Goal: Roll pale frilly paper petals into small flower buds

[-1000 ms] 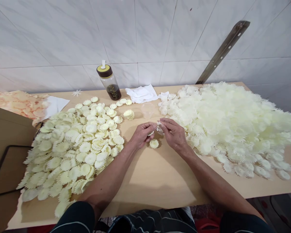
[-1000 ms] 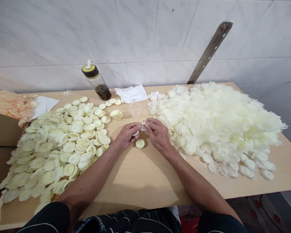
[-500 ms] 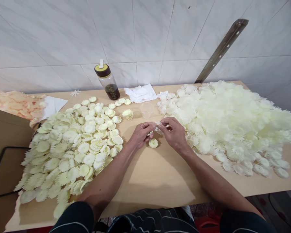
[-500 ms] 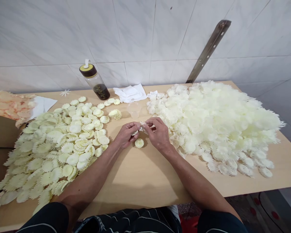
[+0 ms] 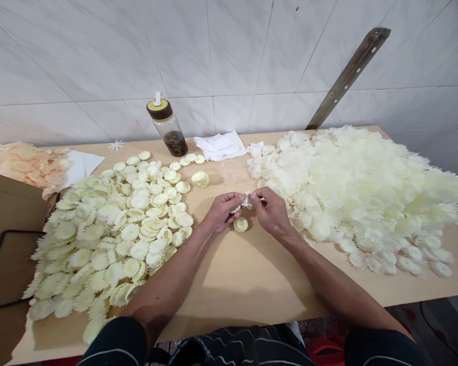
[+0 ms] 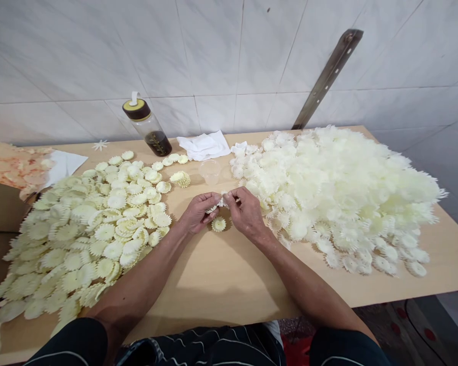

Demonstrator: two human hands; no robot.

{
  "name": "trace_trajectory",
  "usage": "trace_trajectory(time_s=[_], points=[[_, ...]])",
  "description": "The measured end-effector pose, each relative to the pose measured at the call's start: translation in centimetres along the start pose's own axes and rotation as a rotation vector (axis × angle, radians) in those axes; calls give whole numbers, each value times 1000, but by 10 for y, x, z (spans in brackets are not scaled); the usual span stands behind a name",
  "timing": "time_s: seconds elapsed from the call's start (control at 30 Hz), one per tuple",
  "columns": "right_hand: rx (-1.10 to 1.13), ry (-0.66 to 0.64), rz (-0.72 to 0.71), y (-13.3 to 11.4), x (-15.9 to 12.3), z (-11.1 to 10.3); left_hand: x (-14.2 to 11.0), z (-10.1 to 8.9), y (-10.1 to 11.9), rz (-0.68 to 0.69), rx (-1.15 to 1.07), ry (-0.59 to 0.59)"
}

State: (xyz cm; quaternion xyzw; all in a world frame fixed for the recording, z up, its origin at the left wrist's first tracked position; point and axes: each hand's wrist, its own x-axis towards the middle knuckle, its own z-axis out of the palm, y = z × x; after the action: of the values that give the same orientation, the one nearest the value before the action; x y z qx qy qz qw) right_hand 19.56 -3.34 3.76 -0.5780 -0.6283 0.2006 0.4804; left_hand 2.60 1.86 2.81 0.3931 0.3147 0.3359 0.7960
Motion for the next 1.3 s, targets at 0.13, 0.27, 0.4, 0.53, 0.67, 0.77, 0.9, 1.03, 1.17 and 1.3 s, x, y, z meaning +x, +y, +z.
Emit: trace_trajectory(time_s=[0.13, 0.27, 0.4, 0.53, 0.67, 0.77, 0.9, 1.03, 1.17, 1.3], points=[[0, 18, -44, 1, 0, -1, 0, -2, 1, -23, -31, -16], [-65, 212, -240, -3, 2, -6, 1, -2, 1, -28, -36, 0], [-101, 173, -354, 0, 3, -8, 2, -1, -1, -20, -55, 37], [-159, 165, -362, 7, 5, -7, 3, -1, -1, -26, -38, 21], [-167, 168, -352, 5, 5, -7, 3, -1, -2, -22, -23, 40], [-159, 144, -309, 0, 3, -7, 2, -1, -2, -9, -19, 55], [-105, 72, -185, -8, 1, -7, 2, -1, -2, -17, 15, 21], [-29, 51, -127, -11, 0, -6, 0, -1, 0, -34, 56, -21], [-56, 48, -173, -8, 0, -7, -1, -1, 3, -29, 88, -13], [-68, 51, -211, -4, 2, -10, -2, 1, 4, -15, 109, -4]])
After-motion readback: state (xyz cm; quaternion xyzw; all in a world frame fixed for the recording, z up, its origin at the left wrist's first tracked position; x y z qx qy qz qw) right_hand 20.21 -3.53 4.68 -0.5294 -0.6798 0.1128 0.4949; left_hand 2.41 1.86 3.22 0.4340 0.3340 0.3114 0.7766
